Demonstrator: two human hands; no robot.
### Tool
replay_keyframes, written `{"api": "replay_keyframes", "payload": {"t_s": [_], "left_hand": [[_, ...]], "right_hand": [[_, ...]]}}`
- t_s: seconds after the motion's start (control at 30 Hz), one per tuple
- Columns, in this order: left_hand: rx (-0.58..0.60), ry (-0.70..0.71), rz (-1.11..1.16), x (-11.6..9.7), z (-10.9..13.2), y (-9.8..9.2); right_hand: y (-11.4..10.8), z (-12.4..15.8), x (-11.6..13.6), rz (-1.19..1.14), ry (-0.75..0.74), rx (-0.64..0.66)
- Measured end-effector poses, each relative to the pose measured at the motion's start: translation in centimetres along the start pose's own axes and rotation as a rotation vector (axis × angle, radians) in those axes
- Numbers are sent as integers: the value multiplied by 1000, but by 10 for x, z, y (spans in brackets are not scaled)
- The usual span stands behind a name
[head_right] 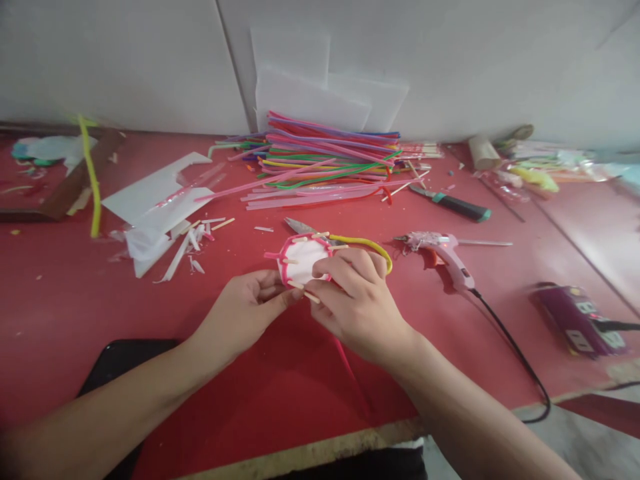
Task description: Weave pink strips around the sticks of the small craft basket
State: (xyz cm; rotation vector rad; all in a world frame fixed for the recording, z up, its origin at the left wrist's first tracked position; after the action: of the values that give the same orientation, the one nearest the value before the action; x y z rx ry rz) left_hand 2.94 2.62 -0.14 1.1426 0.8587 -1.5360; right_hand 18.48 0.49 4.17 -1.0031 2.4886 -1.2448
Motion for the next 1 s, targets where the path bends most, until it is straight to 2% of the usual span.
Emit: {"api": "replay_keyframes", "payload": {"t_s": [0.17, 0.27, 0.37, 0.7, 1.0], "left_hand": [[48, -11, -15, 2, 0, 0], [95, -6, 1, 1, 0, 1], [90, -7, 6, -1, 0, 2], [57, -2, 32, -1, 1, 2], [78, 5, 31, 1, 0, 2]], "right_hand": [[-4, 0, 0, -46, -63, 62], [-5, 1, -1, -55, -67, 61], [-5, 0, 0, -64, -62, 62], [-7, -1, -3, -24, -5, -50], [-7, 2, -3, -28, -46, -53]]}}
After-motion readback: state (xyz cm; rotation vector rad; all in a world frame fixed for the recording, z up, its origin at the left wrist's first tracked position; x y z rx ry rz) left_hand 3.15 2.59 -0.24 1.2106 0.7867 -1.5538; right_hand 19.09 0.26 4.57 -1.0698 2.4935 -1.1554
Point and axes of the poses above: each hand's wrist, its own z-axis away from the middle knuckle, its own y-axis out of the palm, x = y × z, the point moved 4 cm from there along -z, towards the middle knuckle, and after that the axes turned 4 degrees about -x, right-handed, at the moved point
